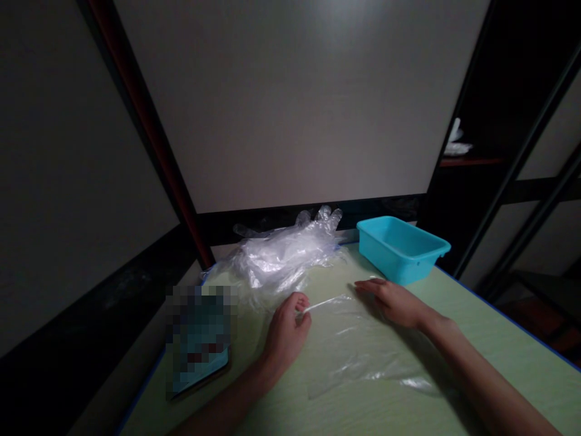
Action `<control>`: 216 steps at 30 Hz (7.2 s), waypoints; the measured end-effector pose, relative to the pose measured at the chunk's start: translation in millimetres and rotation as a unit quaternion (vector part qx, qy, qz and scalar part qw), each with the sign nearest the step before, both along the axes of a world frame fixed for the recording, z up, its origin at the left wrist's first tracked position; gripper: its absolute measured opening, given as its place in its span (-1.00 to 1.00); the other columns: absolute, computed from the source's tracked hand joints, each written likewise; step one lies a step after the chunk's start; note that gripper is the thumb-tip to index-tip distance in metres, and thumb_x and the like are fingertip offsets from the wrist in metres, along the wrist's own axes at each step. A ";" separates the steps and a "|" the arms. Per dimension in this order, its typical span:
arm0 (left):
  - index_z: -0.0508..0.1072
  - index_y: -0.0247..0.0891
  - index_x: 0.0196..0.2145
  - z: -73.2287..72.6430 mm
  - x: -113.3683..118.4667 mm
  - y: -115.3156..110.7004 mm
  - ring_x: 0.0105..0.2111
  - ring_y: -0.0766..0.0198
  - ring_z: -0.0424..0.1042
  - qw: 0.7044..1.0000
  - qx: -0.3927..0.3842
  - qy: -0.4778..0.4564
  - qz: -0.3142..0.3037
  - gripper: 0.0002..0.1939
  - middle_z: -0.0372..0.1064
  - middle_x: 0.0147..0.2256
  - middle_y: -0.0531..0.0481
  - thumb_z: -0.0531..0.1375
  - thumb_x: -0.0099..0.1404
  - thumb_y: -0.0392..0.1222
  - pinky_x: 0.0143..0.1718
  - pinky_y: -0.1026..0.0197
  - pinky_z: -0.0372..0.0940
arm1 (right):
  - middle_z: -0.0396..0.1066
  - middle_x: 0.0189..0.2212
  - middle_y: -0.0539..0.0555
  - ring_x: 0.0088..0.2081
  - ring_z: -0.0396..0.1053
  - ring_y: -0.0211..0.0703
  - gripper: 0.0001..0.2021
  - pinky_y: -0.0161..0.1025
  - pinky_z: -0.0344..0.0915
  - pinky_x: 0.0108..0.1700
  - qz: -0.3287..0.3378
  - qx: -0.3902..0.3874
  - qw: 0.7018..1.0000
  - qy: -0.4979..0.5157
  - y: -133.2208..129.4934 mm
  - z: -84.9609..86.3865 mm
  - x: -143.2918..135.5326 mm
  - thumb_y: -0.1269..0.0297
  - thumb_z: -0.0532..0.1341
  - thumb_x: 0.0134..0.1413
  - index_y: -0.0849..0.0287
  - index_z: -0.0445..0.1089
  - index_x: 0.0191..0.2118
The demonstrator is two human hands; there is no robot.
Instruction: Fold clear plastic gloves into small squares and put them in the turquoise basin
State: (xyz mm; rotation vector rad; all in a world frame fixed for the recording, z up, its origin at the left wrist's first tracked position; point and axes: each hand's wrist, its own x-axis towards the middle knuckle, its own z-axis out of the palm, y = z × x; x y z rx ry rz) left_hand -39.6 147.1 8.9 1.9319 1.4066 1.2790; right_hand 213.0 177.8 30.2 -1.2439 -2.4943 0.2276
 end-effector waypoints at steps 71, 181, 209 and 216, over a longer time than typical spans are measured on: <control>0.26 -0.26 -0.07 7.2 -13.8 -25.3 0.00 0.19 0.20 0.975 0.090 0.166 -0.120 -0.63 0.23 -0.02 -0.10 0.01 0.14 -0.38 0.04 0.09 0.11 | 0.29 -0.36 0.05 -0.32 0.26 -0.15 -0.84 -0.22 0.20 -0.26 0.024 -0.058 0.986 -0.153 -121.8 37.9 37.9 0.57 0.11 -0.19 0.20 0.32 -0.43; 0.18 -0.25 -0.03 46.2 37.2 -69.5 -0.14 0.32 0.29 0.825 0.145 0.358 -0.413 -0.64 0.37 -0.20 -0.01 0.10 0.21 -0.21 0.09 0.20 -0.06 | 0.22 0.03 0.10 0.14 -0.02 -0.12 -0.59 0.09 -0.37 0.17 0.110 -0.031 0.993 0.026 -43.7 8.5 -22.4 0.49 -0.05 0.04 0.17 0.13 0.05; 0.16 -0.23 -0.13 2.5 6.6 -2.0 -0.26 0.26 0.40 0.988 0.047 0.137 -0.049 -0.66 0.33 -0.16 -0.09 0.01 0.12 -0.42 -0.18 0.13 0.28 | 0.27 -0.46 0.01 -0.35 0.29 -0.16 -0.76 -0.18 0.21 -0.26 -0.072 -0.056 0.934 0.345 -5.3 -25.1 4.0 0.51 -0.08 -0.20 0.16 0.16 -0.34; 0.16 -0.29 -0.05 6.9 11.4 -8.6 -0.05 0.17 0.25 0.982 0.088 0.160 -0.041 -0.61 0.27 -0.08 -0.15 0.00 0.13 -0.40 -0.02 0.03 0.15 | 0.31 -0.30 0.06 -0.18 0.28 -0.16 -0.72 -0.12 0.17 -0.08 -0.033 -0.038 0.938 0.343 -12.3 -15.9 0.6 0.54 -0.09 -0.15 0.16 0.16 -0.27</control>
